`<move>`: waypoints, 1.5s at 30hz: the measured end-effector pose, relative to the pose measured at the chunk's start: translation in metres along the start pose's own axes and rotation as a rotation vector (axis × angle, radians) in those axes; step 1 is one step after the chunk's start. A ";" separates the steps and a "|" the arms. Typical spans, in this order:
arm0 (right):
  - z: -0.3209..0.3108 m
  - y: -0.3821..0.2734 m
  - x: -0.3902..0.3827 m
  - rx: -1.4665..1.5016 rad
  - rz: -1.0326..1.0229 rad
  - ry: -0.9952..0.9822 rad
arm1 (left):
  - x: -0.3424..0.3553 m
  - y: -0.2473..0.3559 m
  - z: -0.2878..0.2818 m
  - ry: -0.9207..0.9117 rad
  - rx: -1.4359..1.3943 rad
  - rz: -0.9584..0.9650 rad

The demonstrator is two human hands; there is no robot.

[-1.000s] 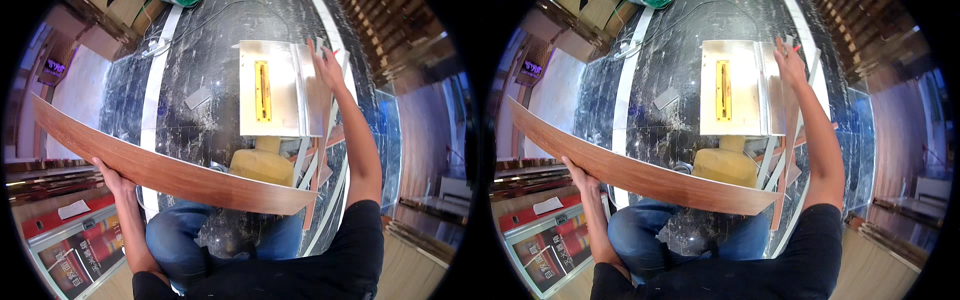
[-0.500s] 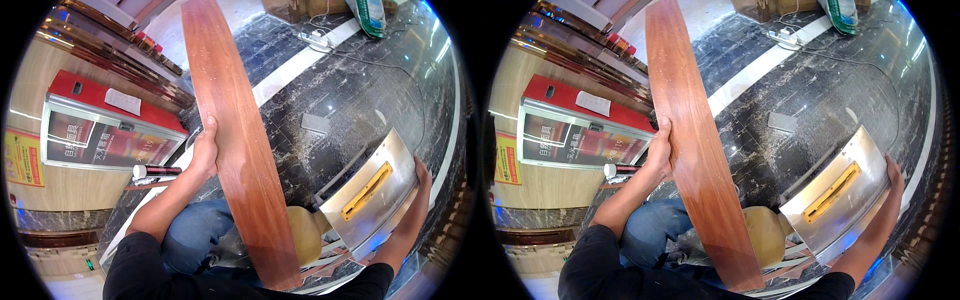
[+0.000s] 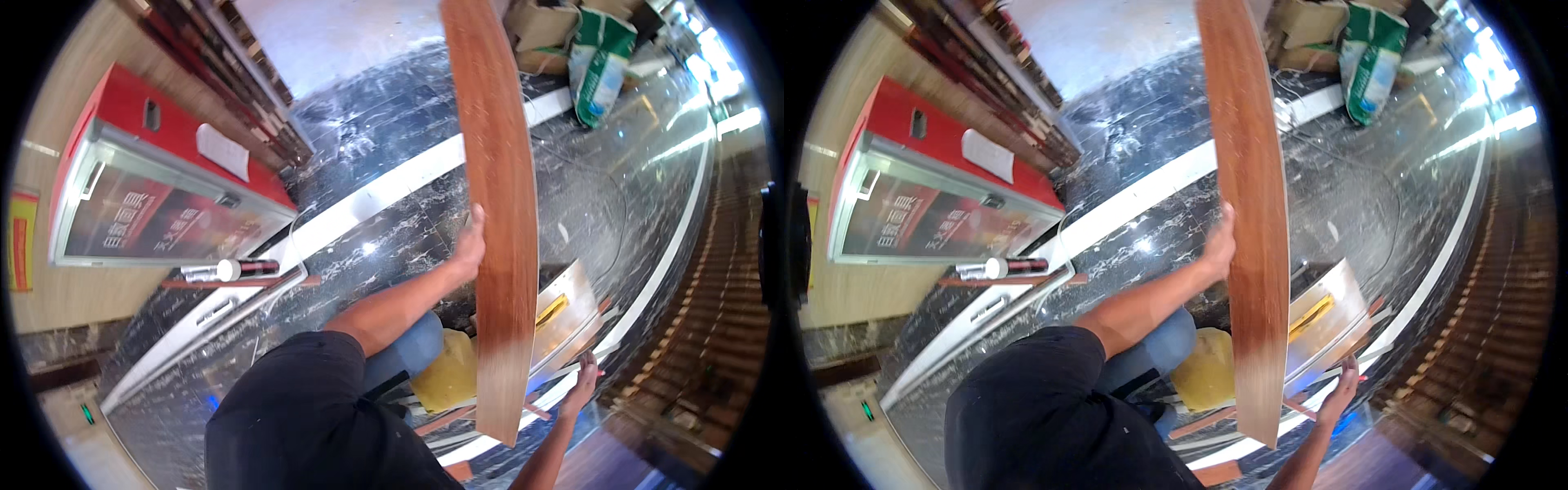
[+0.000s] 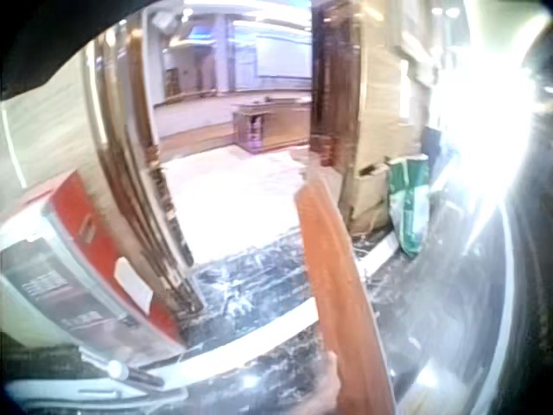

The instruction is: The person cuts a wooden plank using a table saw, then carries it to the installation area. They kneel on the floor, fit the plank into place, and use a hammer and tapping block to secure it. The person also uses a utility knife to trim the plank along the wall edge.

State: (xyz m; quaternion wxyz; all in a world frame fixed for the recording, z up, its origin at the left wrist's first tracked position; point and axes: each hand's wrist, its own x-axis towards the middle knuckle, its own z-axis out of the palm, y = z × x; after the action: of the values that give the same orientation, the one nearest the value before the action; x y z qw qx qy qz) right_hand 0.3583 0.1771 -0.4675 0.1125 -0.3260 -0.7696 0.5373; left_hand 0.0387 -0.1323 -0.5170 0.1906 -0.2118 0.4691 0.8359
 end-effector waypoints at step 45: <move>0.510 -0.682 0.485 -1.215 -0.117 -0.856 | 0.011 0.544 -0.150 0.560 0.898 -0.398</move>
State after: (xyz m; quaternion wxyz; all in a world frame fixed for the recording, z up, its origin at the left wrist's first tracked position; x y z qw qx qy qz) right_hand -0.5377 -0.0487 -0.1419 -0.3685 -0.0515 -0.9238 0.0905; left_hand -0.2259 -0.5261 -0.2107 0.2843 -0.4080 0.7624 0.4141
